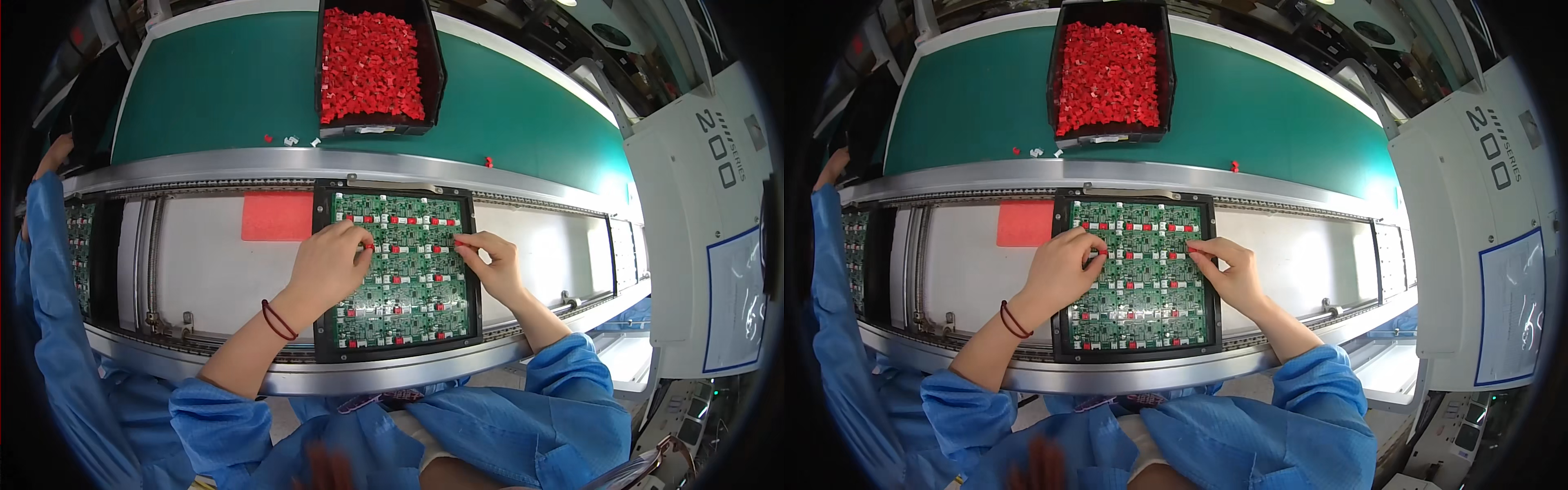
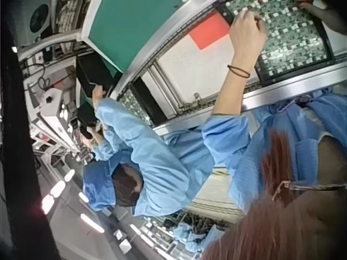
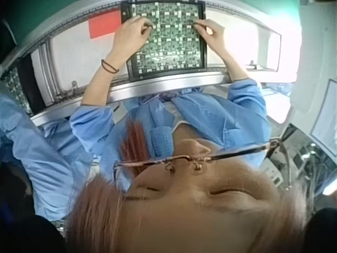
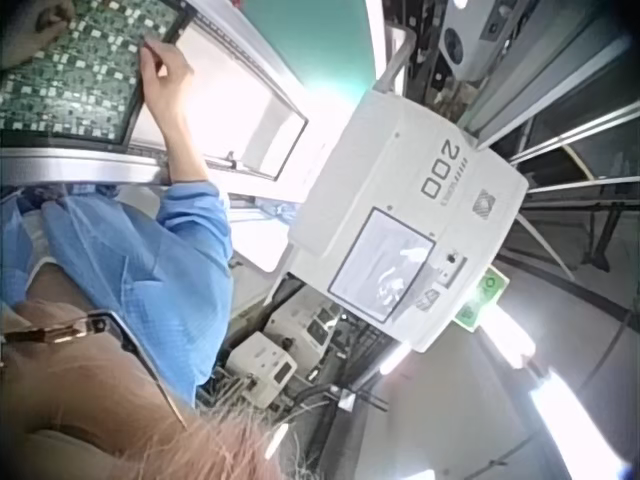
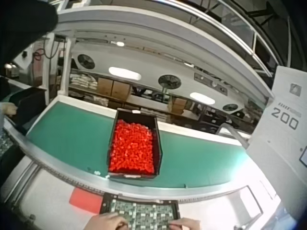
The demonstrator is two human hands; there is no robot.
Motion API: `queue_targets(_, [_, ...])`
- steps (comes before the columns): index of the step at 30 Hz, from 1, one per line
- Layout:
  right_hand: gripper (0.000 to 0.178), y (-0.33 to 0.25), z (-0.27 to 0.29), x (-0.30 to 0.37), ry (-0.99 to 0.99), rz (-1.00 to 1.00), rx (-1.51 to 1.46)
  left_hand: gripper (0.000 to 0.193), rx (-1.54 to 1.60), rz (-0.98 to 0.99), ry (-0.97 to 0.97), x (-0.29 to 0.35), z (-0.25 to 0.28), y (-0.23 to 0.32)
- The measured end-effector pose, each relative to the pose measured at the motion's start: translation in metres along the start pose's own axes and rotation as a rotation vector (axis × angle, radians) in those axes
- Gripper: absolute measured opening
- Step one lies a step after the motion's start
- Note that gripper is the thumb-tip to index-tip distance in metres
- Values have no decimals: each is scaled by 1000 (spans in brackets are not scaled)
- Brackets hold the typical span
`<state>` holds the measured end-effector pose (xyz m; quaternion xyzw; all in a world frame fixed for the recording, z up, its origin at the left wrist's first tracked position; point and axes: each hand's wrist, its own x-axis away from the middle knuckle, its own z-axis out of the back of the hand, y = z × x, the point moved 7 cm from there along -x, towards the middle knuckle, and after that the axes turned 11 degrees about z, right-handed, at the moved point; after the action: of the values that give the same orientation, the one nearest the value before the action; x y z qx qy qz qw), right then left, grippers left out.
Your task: Manually placing small electronic components into designated slots on printed circuit boards on an assembly line.
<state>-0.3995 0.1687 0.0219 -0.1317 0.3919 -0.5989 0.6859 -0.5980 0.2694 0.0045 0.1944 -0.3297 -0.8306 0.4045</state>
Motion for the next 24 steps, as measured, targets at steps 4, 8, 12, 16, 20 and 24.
queue_targets(4, [17,4,-3,7,-15,-85,-32,6,-14,30,1,4,-8,-3])
queue_targets(8, [18,12,-8,11,-23,-147,-109,6,28,43,-65,2,-7,-2])
queue_targets(12, [17,19,-6,18,-23,-203,-124,5,40,63,-65,5,-12,-1])
queue_targets(16, [14,15,-7,12,5,-170,-120,5,31,40,-32,5,-10,-5])
queue_targets(20, [11,16,-4,11,17,-153,-56,6,83,-17,38,5,-10,-6])
queue_targets(24, [12,-2,-4,2,-80,30,201,7,70,-19,0,4,-10,-6])
